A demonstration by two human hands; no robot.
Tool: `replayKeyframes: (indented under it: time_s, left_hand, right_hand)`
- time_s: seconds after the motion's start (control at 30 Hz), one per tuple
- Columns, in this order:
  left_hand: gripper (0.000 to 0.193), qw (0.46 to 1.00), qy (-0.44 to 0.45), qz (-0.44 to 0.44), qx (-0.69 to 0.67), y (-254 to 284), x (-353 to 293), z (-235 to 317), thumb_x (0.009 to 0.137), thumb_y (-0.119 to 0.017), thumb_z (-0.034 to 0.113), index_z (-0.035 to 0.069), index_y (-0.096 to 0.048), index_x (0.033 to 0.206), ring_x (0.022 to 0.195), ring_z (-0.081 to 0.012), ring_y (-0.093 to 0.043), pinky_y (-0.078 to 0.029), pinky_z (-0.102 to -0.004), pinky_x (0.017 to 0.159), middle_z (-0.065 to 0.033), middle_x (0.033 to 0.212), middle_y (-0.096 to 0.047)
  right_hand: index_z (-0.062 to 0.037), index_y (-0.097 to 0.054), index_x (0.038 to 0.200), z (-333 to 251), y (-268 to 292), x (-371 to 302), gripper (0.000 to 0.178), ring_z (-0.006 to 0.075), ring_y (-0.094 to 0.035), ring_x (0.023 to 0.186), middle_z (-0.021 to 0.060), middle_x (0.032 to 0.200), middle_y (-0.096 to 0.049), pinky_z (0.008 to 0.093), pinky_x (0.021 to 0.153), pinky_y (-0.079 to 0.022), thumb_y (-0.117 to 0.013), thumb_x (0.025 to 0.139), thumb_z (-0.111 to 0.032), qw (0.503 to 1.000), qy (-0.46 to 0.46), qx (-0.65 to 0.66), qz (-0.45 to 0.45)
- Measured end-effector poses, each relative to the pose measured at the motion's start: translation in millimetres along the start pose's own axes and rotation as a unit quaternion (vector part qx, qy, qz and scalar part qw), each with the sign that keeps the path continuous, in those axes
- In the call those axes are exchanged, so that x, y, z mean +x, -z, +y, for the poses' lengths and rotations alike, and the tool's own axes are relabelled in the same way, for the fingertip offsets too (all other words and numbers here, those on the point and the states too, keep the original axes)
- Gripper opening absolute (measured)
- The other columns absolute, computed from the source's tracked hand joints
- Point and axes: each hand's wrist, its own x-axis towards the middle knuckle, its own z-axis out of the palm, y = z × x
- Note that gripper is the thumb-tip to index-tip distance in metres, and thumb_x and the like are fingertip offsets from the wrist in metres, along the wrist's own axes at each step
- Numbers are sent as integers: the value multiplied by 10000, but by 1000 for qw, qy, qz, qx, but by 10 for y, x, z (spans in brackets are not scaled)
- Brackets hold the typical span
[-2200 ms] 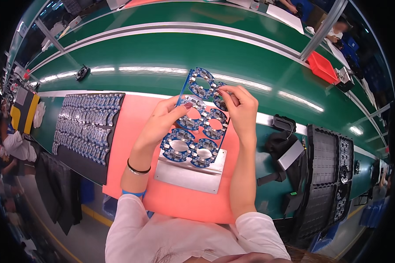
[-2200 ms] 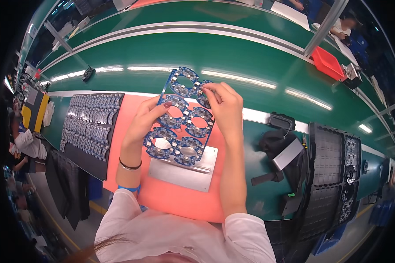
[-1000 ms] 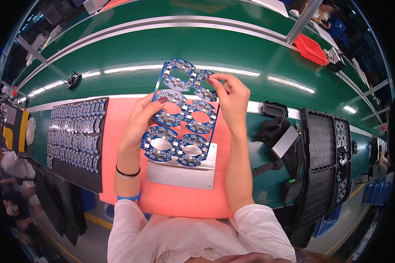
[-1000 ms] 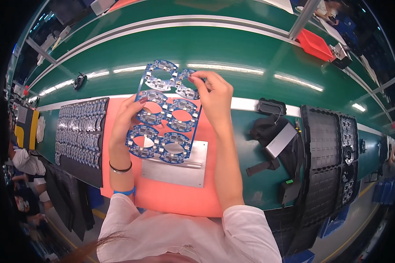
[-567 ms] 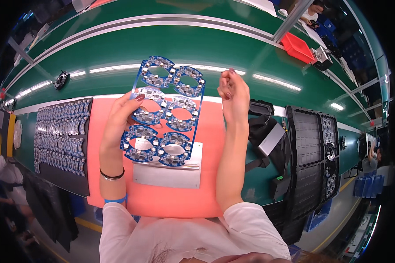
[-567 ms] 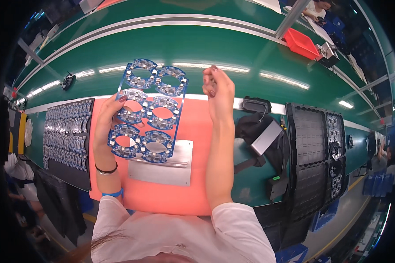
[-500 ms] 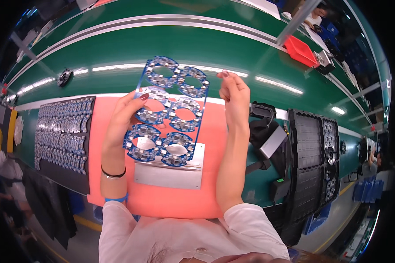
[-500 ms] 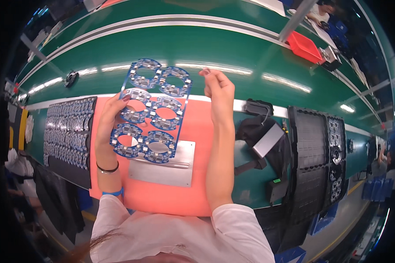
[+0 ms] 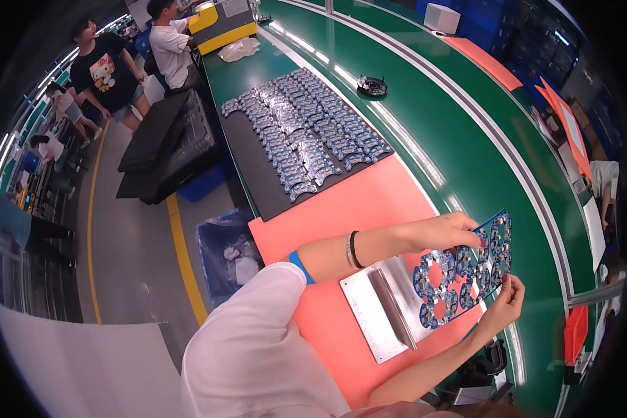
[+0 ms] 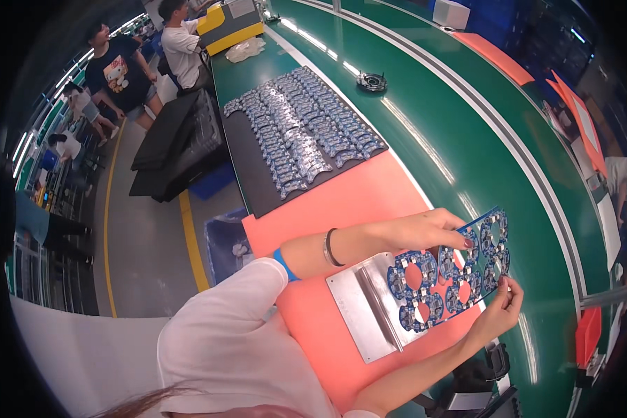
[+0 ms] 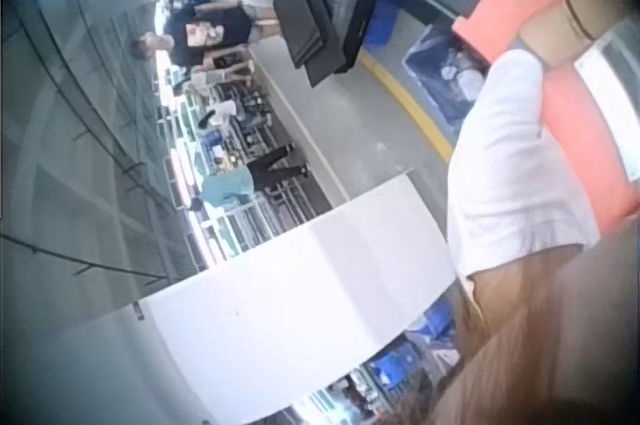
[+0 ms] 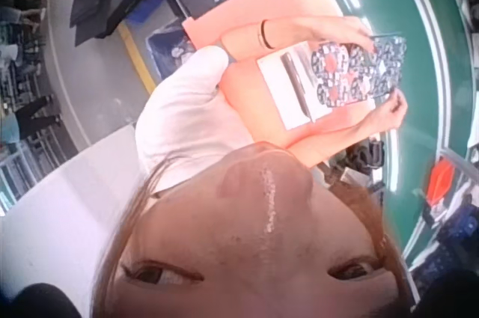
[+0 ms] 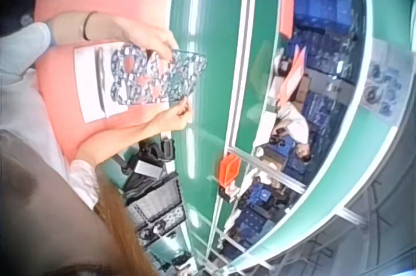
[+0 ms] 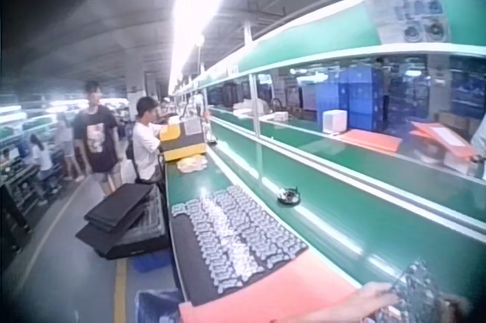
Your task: The person takes a circuit board panel from a tray and snaps individual circuit boards off the frame by hand.
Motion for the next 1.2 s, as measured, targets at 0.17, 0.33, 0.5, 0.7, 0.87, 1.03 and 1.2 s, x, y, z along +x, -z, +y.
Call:
replayKeyframes:
  time_s: [0.17,0.33,0.5,0.7,0.87,1.03,1.2]
  left_hand:
    - [261,1000,2,5,-17,29,40,34,851,-538,181,-40,-596,978,691,-89,-608,-492,-215,572,-57,848,-638]
    - [270,999,16,15,-33,27,101,18,852,-533,179,-39,-595,999,690,-82,-602,-490,-228,600,-53,855,-642]
    - [248,1000,-5,17,-19,14,83,37,843,-525,178,-25,-607,960,703,-98,-606,-483,-239,626,-65,858,-644]
    - [242,998,-19,50,-21,68,97,22,825,-526,187,-17,-617,919,718,-113,-607,-478,-251,647,-70,848,-644]
    - [282,999,-12,42,-16,116,75,35,847,-521,193,-26,-605,1005,763,-101,-600,-484,-244,652,-67,903,-639]
    - [293,999,5,33,-5,113,79,69,851,-525,197,-39,-602,1007,775,-96,-598,-479,-239,672,-68,904,-640]
    - [290,999,-15,31,-15,40,4,97,850,-535,170,-47,-588,1034,753,-79,-594,-485,-233,673,-68,910,-643]
  right_hand:
    - [17,-592,882,-91,-139,24,142,88,-554,673,51,777,-602,238,614,-457,-543,894,-115,983,127,-77,112]
    - [20,-593,875,-112,-103,27,151,88,-532,641,46,761,-584,234,559,-432,-565,885,-128,961,175,-135,166]
    - [5,-529,865,228,70,132,167,80,-332,545,4,672,-407,224,485,-299,-511,917,-153,923,7,368,113]
    - [-13,-428,830,321,144,183,131,67,-209,489,18,681,-330,222,443,-215,-435,935,-91,698,-166,697,16]
    - [39,-487,996,29,142,148,171,65,-199,487,17,675,-340,217,437,-207,-459,919,-111,794,-150,589,7]
    - [27,-563,980,-355,-29,27,241,36,-285,542,-20,651,-422,198,481,-232,-539,894,-197,962,-109,242,61]
    - [12,-609,924,-132,-164,13,184,42,-374,607,-27,716,-501,189,517,-280,-593,869,-162,995,-3,59,79]
